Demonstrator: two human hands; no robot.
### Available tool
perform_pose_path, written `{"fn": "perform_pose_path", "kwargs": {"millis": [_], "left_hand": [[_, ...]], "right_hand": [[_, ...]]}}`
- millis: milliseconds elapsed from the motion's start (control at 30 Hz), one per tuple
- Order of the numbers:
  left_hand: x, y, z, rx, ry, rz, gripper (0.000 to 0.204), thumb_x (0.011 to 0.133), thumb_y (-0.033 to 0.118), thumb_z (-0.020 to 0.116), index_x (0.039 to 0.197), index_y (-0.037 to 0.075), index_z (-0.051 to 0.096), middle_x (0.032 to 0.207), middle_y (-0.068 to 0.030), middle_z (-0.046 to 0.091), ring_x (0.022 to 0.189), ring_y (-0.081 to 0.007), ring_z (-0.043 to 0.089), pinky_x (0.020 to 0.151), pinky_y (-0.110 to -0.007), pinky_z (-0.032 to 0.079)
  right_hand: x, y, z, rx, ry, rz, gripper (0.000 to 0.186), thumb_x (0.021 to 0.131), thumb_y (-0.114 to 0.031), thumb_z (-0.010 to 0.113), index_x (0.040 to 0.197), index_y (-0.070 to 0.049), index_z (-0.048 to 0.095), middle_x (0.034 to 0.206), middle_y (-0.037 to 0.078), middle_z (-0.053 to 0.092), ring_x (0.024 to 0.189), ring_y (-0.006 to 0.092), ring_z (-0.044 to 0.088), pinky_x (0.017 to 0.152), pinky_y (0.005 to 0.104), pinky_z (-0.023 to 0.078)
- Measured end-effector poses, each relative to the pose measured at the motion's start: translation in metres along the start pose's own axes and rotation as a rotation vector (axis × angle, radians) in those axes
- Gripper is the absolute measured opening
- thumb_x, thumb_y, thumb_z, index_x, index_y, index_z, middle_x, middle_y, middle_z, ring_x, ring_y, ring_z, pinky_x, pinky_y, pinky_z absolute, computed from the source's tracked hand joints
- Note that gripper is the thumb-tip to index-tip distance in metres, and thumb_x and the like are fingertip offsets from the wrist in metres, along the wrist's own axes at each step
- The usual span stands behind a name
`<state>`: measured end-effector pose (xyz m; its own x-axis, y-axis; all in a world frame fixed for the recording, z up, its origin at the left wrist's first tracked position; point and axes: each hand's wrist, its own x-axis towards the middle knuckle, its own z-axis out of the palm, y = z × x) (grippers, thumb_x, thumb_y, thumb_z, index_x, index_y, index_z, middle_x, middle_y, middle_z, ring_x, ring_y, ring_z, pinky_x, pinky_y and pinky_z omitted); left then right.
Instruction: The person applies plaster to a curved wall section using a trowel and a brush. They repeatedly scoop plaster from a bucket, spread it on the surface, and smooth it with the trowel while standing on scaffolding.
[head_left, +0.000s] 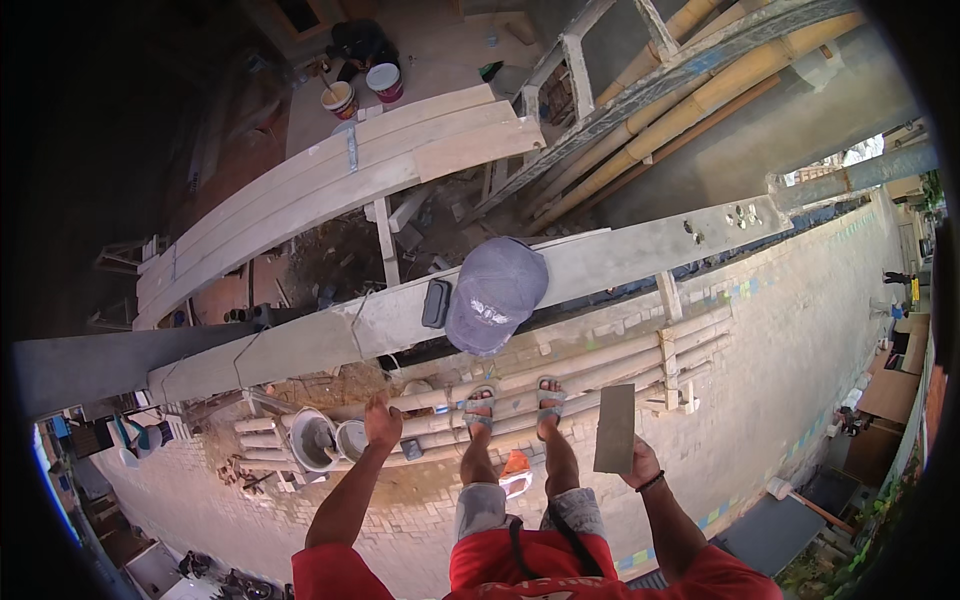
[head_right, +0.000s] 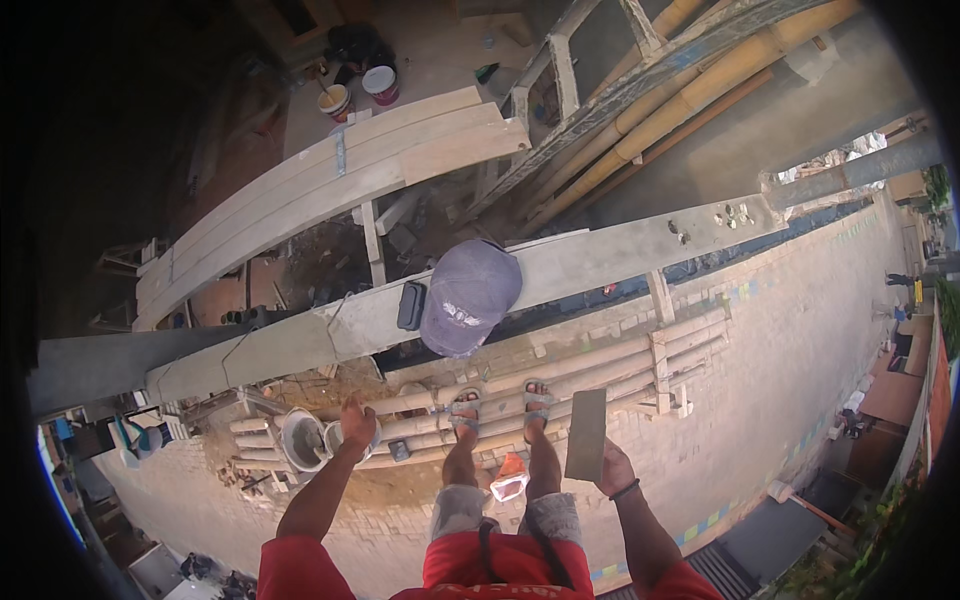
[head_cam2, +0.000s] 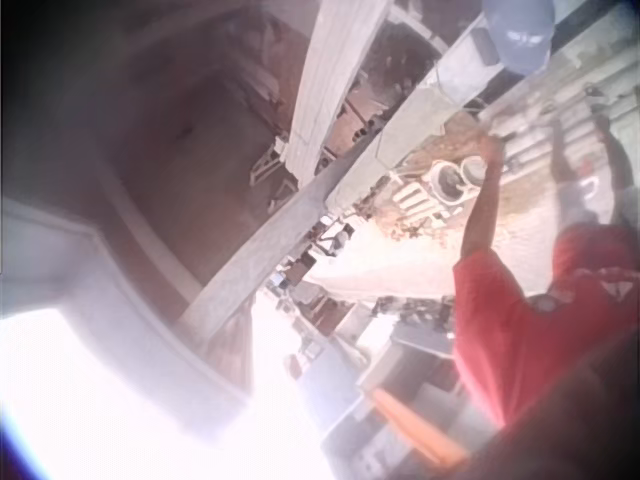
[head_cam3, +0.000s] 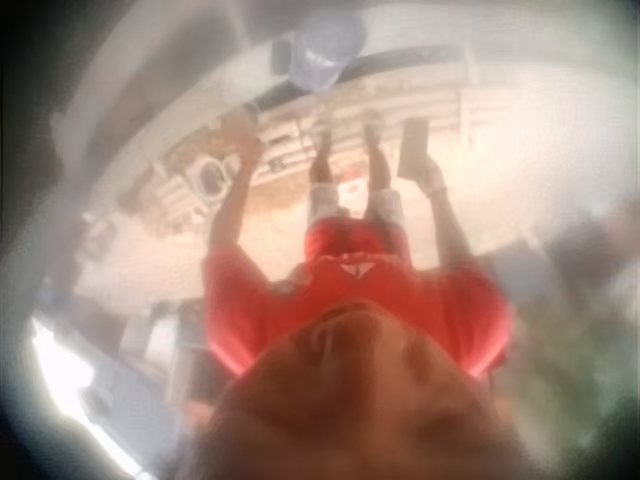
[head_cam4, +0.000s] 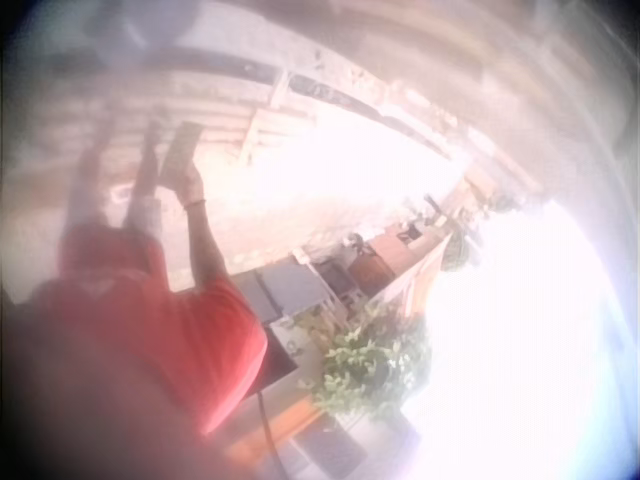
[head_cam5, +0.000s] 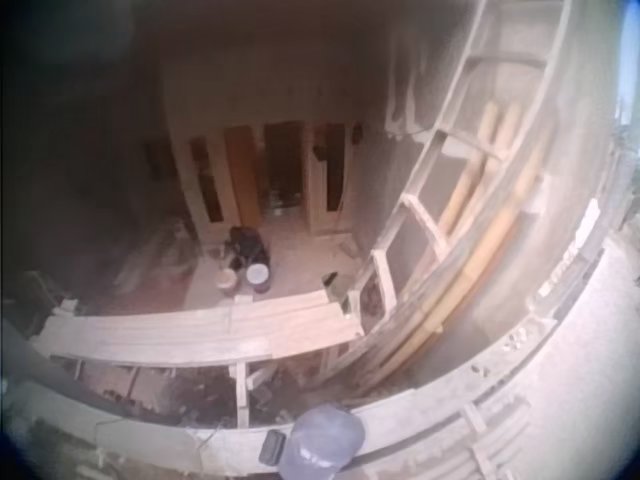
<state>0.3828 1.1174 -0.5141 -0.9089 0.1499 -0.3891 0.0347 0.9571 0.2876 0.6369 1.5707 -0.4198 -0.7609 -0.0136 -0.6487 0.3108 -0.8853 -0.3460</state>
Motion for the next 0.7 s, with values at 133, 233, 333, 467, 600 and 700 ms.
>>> {"fn": "perform_pose_path", "kwargs": {"millis": [133,233,333,467,600,700], "left_hand": [[0.003,0.109,0.066,-1.278,-0.355,-0.647,0.035,0.084,0.020,0.060,0.112,0.003,0.047,0.098,-0.0101,0.056,0.078,-0.0243,0.061,0.064,-0.035,0.049],[0.036,0.140,0.105,-1.781,-0.370,-0.620,0.035,0.085,0.027,0.062,0.114,0.016,0.046,0.104,-0.0008,0.053,0.083,-0.0230,0.059,0.066,-0.034,0.047],[0.054,0.164,0.119,-1.973,-0.302,-0.628,0.034,0.084,0.026,0.064,0.112,0.018,0.048,0.098,-0.0001,0.055,0.074,-0.0193,0.059,0.057,-0.030,0.045],[0.059,0.176,0.124,-2.009,-0.284,-0.535,0.023,0.085,0.015,0.062,0.106,0.017,0.051,0.093,0.0007,0.058,0.069,-0.0193,0.059,0.056,-0.028,0.046],[0.062,0.204,0.123,-2.041,-0.420,-0.407,0.016,0.086,0.010,0.059,0.102,0.012,0.054,0.090,-0.0024,0.062,0.070,-0.0196,0.062,0.059,-0.028,0.050],[0.051,0.273,0.121,-2.045,-0.487,-0.266,0.015,0.087,0.011,0.058,0.102,0.010,0.055,0.091,-0.0036,0.064,0.071,-0.0191,0.063,0.061,-0.028,0.051]], "right_hand": [[-0.005,-0.031,-0.022,-0.002,-0.032,-0.014,0.066,0.080,-0.031,0.063,0.131,0.000,0.036,0.124,0.011,0.050,0.111,0.0227,0.052,0.094,0.0364,0.043],[-0.012,-0.048,-0.024,-0.062,0.044,-0.034,0.065,0.080,-0.032,0.063,0.130,0.001,0.037,0.124,0.011,0.050,0.112,0.0228,0.051,0.095,0.0363,0.042],[-0.028,-0.056,-0.030,-0.038,0.052,-0.051,0.064,0.081,-0.032,0.062,0.130,0.002,0.038,0.123,0.011,0.051,0.112,0.0229,0.051,0.095,0.0364,0.042],[-0.043,-0.060,-0.046,-0.041,0.065,-0.029,0.062,0.082,-0.031,0.060,0.130,0.001,0.038,0.125,0.011,0.050,0.112,0.0227,0.051,0.094,0.0369,0.043],[-0.047,-0.060,-0.053,-0.043,0.142,0.004,0.063,0.080,-0.032,0.062,0.129,0.001,0.040,0.124,0.011,0.051,0.111,0.0224,0.052,0.094,0.0367,0.043],[-0.050,-0.061,-0.057,-0.044,0.173,0.002,0.065,0.079,-0.033,0.064,0.129,0.000,0.040,0.124,0.011,0.051,0.111,0.0223,0.052,0.095,0.0368,0.043]]}}
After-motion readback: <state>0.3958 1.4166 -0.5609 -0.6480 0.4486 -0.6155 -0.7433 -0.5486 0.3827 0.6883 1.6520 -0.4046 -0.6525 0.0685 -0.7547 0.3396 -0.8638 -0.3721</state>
